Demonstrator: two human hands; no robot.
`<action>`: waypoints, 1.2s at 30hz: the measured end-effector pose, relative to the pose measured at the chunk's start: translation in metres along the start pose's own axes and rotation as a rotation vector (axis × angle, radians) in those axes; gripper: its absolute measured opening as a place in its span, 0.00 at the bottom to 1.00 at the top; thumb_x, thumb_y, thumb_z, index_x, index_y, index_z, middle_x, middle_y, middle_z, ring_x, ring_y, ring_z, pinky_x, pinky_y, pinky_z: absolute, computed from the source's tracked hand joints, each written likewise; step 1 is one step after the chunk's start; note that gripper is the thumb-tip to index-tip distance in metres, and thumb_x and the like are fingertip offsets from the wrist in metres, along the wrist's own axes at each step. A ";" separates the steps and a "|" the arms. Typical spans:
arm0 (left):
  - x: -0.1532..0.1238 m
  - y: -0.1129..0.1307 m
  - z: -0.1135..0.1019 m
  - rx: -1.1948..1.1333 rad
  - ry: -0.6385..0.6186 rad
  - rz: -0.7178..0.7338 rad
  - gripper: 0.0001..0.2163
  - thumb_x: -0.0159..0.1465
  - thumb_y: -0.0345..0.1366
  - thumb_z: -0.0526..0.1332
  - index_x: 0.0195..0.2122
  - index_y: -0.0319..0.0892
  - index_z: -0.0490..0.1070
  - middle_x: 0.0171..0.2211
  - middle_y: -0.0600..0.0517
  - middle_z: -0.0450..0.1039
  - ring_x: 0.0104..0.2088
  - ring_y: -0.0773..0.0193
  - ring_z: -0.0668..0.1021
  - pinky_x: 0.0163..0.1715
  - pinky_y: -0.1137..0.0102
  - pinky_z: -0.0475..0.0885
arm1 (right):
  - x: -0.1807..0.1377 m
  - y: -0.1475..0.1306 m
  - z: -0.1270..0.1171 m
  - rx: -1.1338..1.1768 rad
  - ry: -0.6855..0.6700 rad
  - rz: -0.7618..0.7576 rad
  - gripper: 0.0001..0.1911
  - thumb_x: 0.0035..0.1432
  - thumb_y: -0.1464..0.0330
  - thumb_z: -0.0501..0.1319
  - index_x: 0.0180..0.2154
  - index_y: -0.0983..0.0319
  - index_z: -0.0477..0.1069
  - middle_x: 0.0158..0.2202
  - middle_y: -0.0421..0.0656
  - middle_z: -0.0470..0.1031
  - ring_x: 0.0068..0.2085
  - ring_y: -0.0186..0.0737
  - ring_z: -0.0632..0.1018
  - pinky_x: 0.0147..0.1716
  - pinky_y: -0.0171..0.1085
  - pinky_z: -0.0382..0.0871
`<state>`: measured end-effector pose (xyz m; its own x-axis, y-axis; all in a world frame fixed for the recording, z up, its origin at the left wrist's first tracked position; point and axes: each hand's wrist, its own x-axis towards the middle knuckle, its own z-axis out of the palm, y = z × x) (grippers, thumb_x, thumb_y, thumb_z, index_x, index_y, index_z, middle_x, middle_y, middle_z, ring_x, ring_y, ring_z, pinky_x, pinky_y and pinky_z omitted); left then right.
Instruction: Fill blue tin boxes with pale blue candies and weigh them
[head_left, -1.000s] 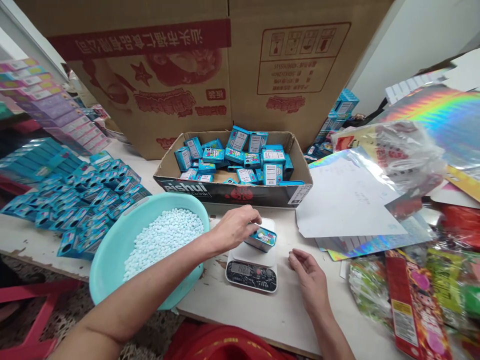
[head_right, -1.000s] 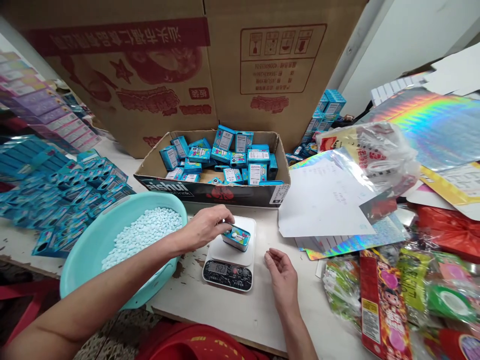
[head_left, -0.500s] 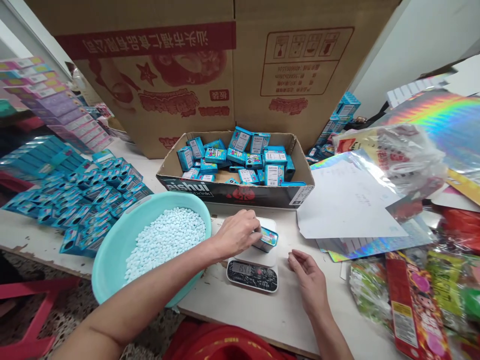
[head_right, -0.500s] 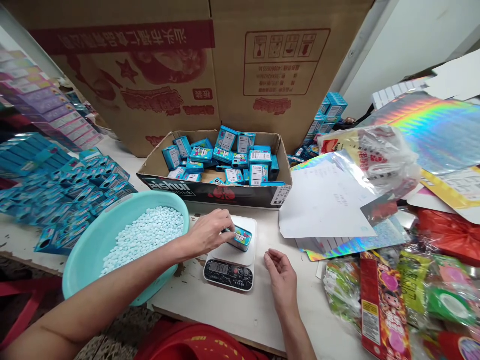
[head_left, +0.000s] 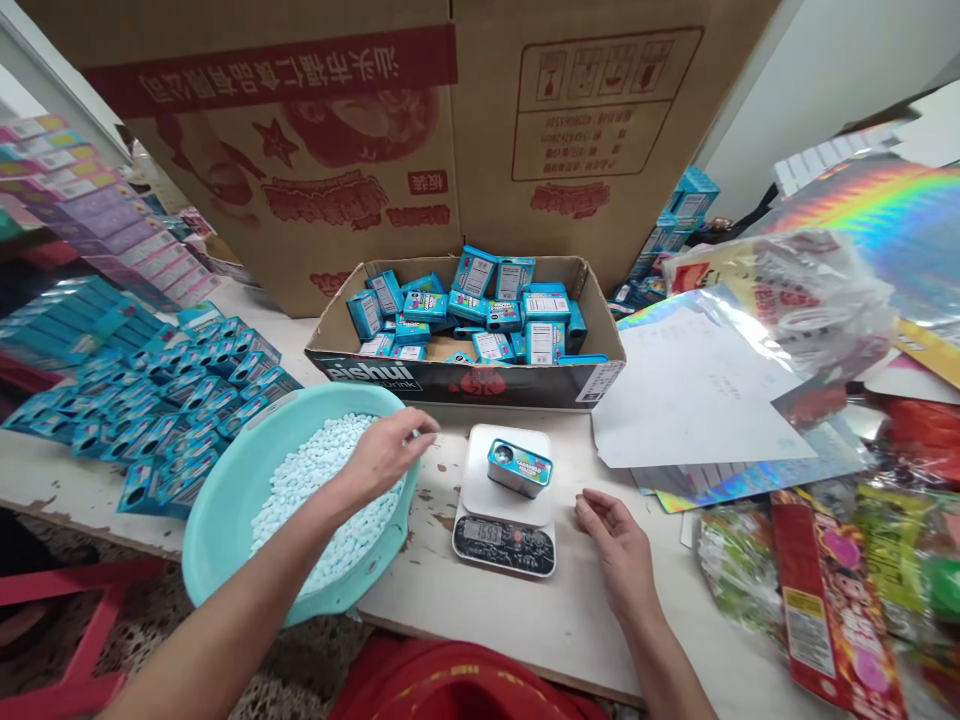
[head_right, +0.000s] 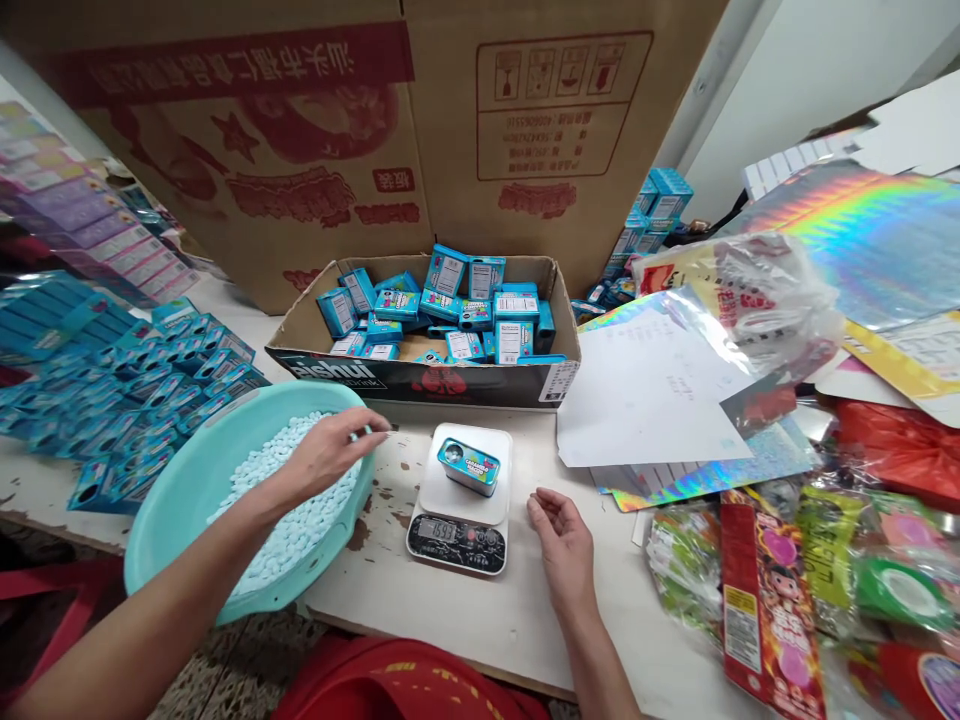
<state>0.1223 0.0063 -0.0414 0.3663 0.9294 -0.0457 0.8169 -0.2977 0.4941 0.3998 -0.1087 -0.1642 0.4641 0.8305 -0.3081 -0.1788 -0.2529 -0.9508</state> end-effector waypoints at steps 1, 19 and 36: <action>-0.007 -0.013 -0.003 0.078 -0.006 -0.071 0.10 0.63 0.38 0.51 0.34 0.44 0.70 0.36 0.52 0.73 0.36 0.62 0.74 0.36 0.70 0.65 | 0.001 0.000 0.000 0.001 0.001 0.000 0.25 0.40 0.54 0.70 0.37 0.62 0.72 0.37 0.44 0.76 0.42 0.44 0.76 0.43 0.42 0.70; -0.075 -0.062 0.007 0.030 -0.370 -0.273 0.09 0.59 0.38 0.50 0.27 0.44 0.67 0.27 0.53 0.72 0.30 0.61 0.72 0.31 0.71 0.60 | -0.002 0.000 -0.001 -0.026 0.019 -0.051 0.24 0.42 0.55 0.70 0.38 0.62 0.72 0.37 0.44 0.76 0.41 0.43 0.76 0.44 0.44 0.70; -0.085 0.084 -0.028 -1.399 -0.242 -0.107 0.09 0.52 0.40 0.67 0.24 0.41 0.72 0.19 0.53 0.69 0.21 0.68 0.70 0.22 0.73 0.66 | -0.004 -0.003 0.009 -0.049 -0.028 0.001 0.24 0.41 0.54 0.70 0.38 0.61 0.73 0.38 0.43 0.76 0.41 0.43 0.76 0.44 0.42 0.71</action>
<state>0.1471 -0.0912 0.0284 0.5142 0.8313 -0.2110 -0.2096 0.3604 0.9090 0.3909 -0.1067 -0.1603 0.4396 0.8434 -0.3089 -0.1362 -0.2773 -0.9511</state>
